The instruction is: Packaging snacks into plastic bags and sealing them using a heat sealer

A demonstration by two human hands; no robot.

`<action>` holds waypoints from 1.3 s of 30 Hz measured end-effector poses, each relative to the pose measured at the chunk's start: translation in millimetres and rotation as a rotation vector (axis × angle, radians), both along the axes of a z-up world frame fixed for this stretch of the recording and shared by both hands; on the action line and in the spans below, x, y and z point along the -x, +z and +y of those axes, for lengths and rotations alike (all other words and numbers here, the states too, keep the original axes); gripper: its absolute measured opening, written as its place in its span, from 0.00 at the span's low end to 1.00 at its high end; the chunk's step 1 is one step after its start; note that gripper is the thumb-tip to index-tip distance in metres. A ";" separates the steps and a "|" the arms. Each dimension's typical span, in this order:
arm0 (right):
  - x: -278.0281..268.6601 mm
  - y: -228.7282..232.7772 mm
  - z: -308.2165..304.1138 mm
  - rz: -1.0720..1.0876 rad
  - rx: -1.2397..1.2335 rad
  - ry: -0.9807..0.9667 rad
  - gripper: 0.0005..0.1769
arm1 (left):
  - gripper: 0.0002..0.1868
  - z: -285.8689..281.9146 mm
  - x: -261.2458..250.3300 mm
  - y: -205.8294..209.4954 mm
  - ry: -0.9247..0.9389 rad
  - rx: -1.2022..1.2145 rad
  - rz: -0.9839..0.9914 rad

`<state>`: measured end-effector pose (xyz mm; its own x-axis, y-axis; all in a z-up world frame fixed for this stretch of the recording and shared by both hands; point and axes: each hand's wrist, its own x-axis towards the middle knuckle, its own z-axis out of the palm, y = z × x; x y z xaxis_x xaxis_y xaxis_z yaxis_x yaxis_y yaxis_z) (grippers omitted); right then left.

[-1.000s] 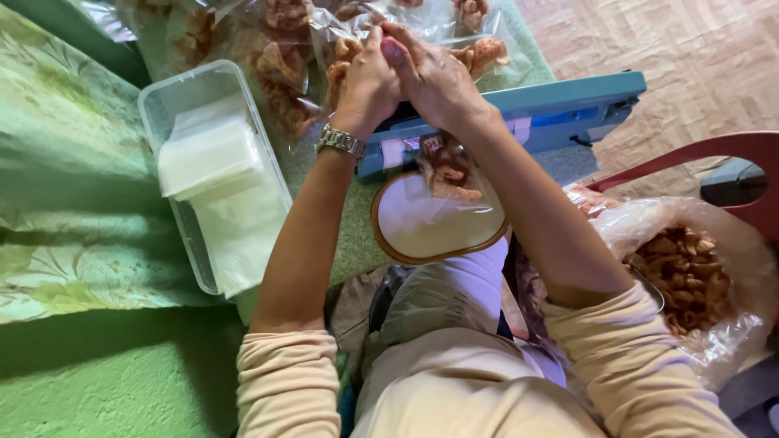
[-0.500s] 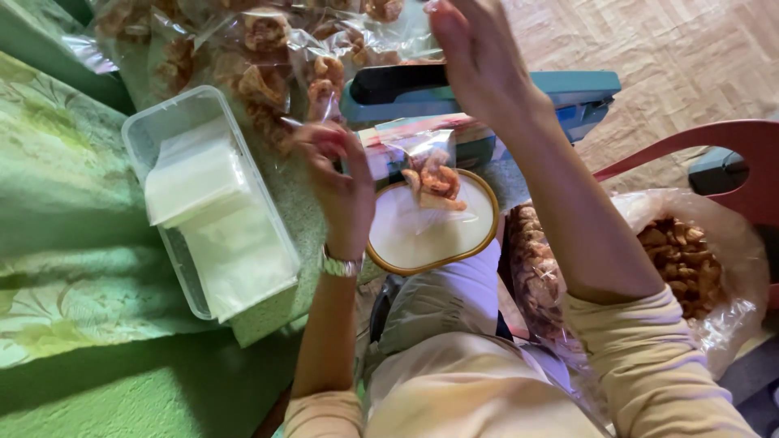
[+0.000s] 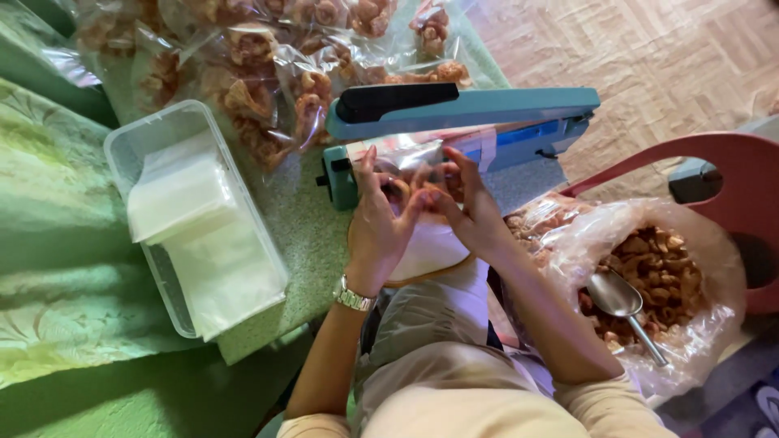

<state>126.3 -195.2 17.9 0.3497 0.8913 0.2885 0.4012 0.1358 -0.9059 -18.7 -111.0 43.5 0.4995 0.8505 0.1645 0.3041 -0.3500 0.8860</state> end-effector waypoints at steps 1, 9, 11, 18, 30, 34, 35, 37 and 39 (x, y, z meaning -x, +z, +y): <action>2.0 -1.4 0.4 0.155 -0.059 0.011 0.34 | 0.46 -2.1 0.6 -3.2 -0.027 0.068 -0.103; 25.7 16.3 -10.1 0.473 -0.075 0.071 0.33 | 0.57 -14.4 -2.3 -34.9 -0.213 0.045 -0.666; 23.0 13.1 -9.5 0.324 -0.139 0.072 0.32 | 0.41 -17.9 -0.7 -23.7 -0.253 -0.029 -0.707; 26.5 -56.7 -11.6 -0.267 -0.475 -0.083 0.40 | 0.23 -31.1 -16.0 -14.4 -0.246 0.054 -0.752; 31.0 -48.3 -27.6 -0.209 -0.366 -0.191 0.34 | 0.24 -46.3 -21.3 -22.0 -0.138 -0.052 -0.784; 36.5 -36.6 -20.9 -0.154 -0.369 -0.184 0.32 | 0.25 -50.0 -22.0 -19.6 -0.136 -0.061 -0.801; 36.4 -34.9 -20.0 -0.163 -0.373 -0.184 0.32 | 0.26 -49.8 -22.8 -19.5 -0.137 -0.068 -0.804; 40.0 -26.3 -18.7 -0.155 -0.365 -0.186 0.32 | 0.26 -44.3 -19.6 -21.8 -0.132 -0.094 -0.786; 40.9 -23.8 -19.2 -0.148 -0.357 -0.185 0.32 | 0.27 -43.8 -19.0 -22.4 -0.124 -0.121 -0.769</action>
